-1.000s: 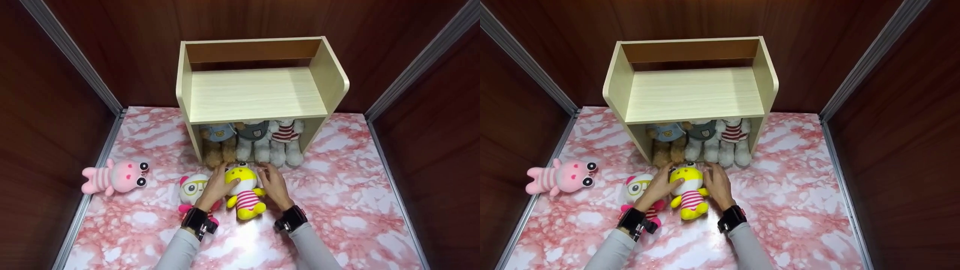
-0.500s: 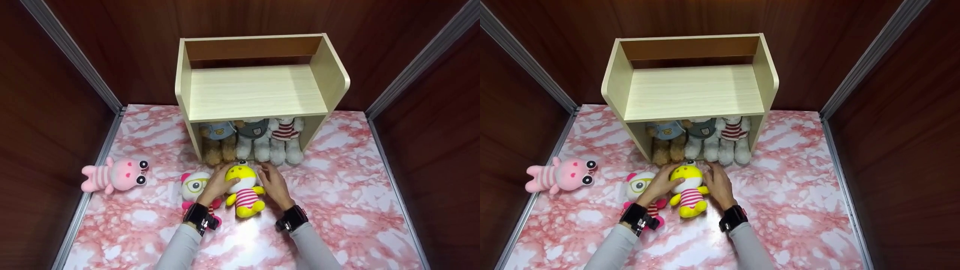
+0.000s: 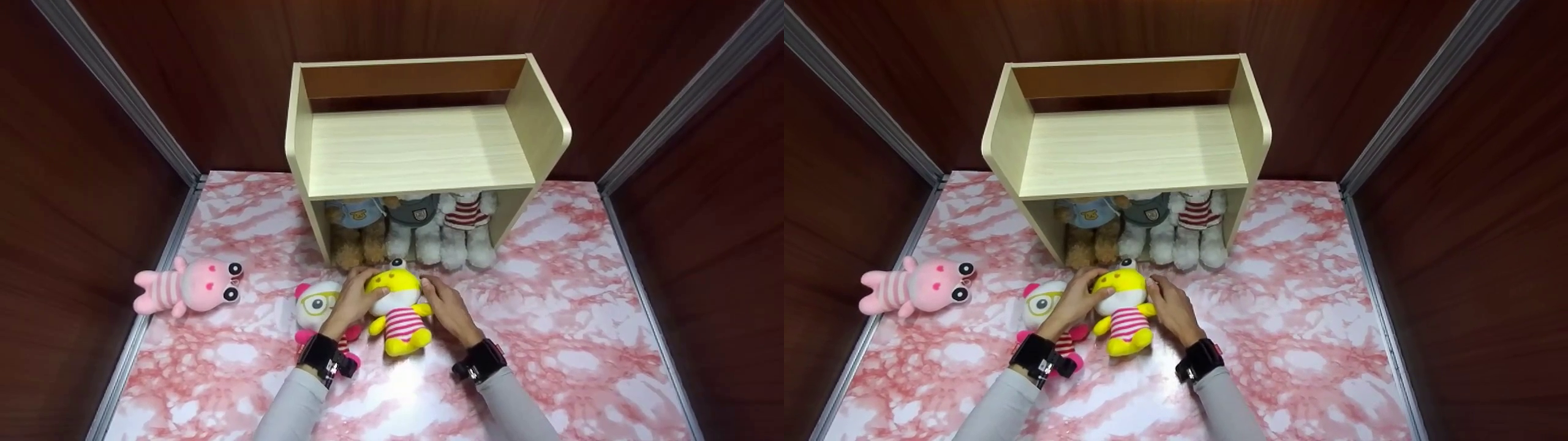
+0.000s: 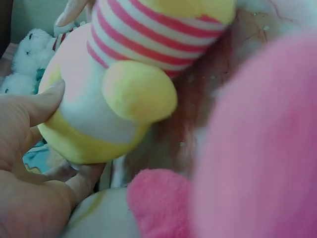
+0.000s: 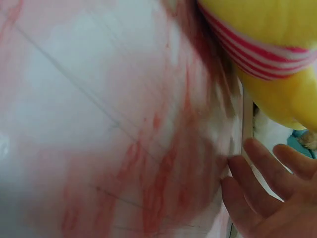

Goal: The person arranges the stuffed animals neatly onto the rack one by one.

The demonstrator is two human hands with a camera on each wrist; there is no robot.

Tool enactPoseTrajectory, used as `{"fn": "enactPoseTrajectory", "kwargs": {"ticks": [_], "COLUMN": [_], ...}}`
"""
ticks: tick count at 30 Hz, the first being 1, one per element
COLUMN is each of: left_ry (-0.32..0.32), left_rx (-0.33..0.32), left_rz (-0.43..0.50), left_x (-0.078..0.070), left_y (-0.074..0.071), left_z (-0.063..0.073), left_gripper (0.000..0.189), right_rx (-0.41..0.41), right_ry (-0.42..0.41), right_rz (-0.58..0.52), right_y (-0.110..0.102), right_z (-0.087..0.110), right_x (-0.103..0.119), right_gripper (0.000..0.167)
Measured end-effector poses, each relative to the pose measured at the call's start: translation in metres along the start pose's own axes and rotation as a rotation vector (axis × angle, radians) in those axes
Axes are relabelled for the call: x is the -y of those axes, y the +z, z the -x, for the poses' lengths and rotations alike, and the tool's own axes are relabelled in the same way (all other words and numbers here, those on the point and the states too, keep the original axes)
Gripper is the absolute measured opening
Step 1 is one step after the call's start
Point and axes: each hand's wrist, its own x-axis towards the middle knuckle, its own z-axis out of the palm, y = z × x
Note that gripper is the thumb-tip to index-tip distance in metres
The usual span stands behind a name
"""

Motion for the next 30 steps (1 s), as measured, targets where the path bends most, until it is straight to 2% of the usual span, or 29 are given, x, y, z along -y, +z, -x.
{"fn": "enactPoseTrajectory", "kwargs": {"ticks": [8,15,18,22,24,26,28,30], "left_ry": [0.11,0.2,0.236,0.268,0.262,0.241,0.19,0.124], "left_rx": [-0.119,-0.229,-0.247,-0.231,-0.218,-0.2,-0.178,-0.146], "left_rz": [0.061,0.06,0.062,0.093,0.11,0.171,0.288,0.429], "left_x": [-0.019,-0.038,-0.045,-0.051,-0.052,-0.052,-0.052,-0.05], "left_y": [-0.001,0.0,0.001,0.001,0.001,0.001,0.001,0.002], "left_z": [0.001,-0.001,0.001,0.004,0.005,0.005,0.004,0.003], "left_gripper": [0.038,0.036,0.036,0.045,0.058,0.075,0.09,0.096], "right_rx": [0.045,0.121,0.123,0.098,0.086,0.077,0.07,0.071], "right_ry": [0.08,0.09,0.065,0.028,0.026,0.027,0.023,0.014], "right_rz": [-0.223,-0.251,-0.268,-0.297,-0.313,-0.334,-0.347,-0.365], "right_y": [-0.005,-0.008,-0.009,-0.01,-0.011,-0.011,-0.012,-0.013], "right_z": [0.005,0.006,0.005,0.004,0.004,0.004,0.005,0.005], "right_x": [0.007,0.021,0.024,0.025,0.025,0.024,0.023,0.022], "right_gripper": [0.053,0.068,0.065,0.056,0.052,0.049,0.047,0.047]}}
